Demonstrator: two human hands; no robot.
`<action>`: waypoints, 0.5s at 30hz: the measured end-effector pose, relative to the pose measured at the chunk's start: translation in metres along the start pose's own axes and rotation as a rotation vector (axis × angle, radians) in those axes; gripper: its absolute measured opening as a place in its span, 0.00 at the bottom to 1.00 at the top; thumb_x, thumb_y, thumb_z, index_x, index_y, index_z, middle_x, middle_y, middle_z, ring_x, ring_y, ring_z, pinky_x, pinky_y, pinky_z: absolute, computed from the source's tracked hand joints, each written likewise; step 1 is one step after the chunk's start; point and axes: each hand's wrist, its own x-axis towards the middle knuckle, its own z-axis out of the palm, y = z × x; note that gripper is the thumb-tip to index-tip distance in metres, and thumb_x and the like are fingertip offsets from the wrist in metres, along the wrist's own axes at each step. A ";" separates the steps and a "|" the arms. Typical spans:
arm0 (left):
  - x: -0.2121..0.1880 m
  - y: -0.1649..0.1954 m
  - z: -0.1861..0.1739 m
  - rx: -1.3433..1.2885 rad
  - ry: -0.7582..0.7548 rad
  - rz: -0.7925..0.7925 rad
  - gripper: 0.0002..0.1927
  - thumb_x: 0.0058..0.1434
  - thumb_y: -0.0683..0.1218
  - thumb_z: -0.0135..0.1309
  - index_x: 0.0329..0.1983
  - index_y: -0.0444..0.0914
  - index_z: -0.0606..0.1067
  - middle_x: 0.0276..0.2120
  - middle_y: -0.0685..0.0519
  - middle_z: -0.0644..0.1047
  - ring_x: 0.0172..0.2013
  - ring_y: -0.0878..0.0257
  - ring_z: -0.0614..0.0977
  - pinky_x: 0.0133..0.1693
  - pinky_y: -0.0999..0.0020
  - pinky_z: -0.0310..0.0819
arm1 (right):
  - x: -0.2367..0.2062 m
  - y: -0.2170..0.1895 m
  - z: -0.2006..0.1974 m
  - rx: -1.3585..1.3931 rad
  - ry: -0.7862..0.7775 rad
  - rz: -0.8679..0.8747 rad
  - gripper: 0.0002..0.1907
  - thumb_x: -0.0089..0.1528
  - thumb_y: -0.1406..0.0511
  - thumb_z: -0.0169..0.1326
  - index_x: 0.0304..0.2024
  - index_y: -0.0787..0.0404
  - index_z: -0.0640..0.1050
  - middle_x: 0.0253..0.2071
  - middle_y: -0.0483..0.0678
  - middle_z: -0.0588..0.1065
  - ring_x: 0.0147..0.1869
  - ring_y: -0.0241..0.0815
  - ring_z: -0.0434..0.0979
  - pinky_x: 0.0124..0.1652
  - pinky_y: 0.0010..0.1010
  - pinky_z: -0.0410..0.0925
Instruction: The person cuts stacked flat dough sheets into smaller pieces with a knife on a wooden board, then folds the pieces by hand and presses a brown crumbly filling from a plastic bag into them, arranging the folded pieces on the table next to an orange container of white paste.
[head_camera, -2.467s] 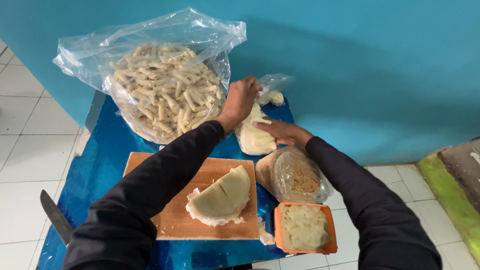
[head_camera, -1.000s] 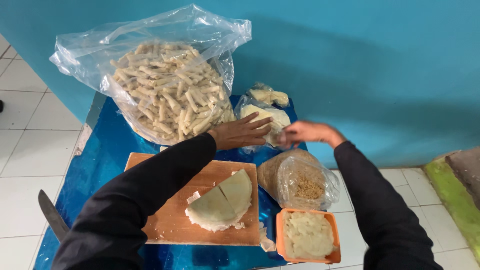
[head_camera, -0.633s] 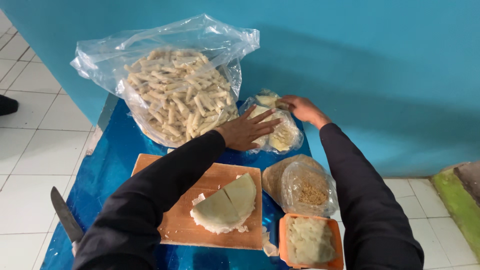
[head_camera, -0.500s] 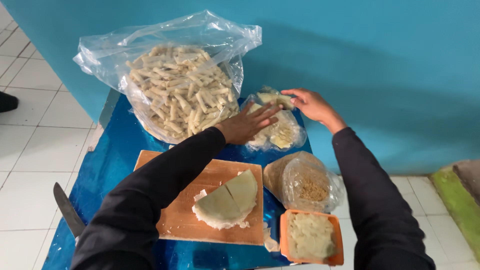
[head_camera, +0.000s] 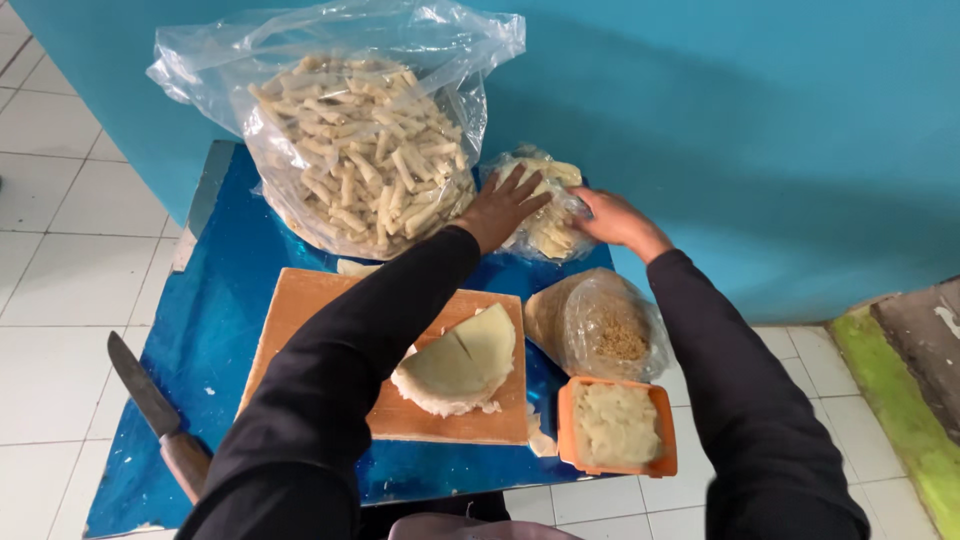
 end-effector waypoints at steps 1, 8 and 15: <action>0.001 -0.005 -0.003 -0.142 -0.084 -0.020 0.44 0.58 0.48 0.60 0.76 0.49 0.54 0.75 0.45 0.51 0.72 0.41 0.53 0.64 0.39 0.57 | -0.003 -0.002 -0.007 0.016 -0.037 0.017 0.37 0.60 0.53 0.64 0.67 0.58 0.66 0.50 0.62 0.75 0.52 0.60 0.76 0.47 0.48 0.70; 0.004 -0.025 -0.018 -0.177 0.012 0.268 0.19 0.75 0.51 0.47 0.68 0.52 0.72 0.76 0.49 0.60 0.73 0.34 0.58 0.72 0.43 0.57 | -0.108 -0.091 0.021 0.150 -0.002 -0.372 0.16 0.63 0.63 0.61 0.52 0.57 0.76 0.48 0.51 0.78 0.53 0.47 0.81 0.49 0.39 0.74; 0.000 -0.023 -0.049 -0.655 -0.012 -0.046 0.19 0.73 0.54 0.43 0.63 0.50 0.76 0.62 0.40 0.72 0.55 0.40 0.77 0.58 0.51 0.69 | -0.077 -0.098 0.066 0.070 -0.457 -0.405 0.59 0.48 0.57 0.70 0.75 0.51 0.50 0.71 0.60 0.58 0.70 0.63 0.56 0.59 0.49 0.60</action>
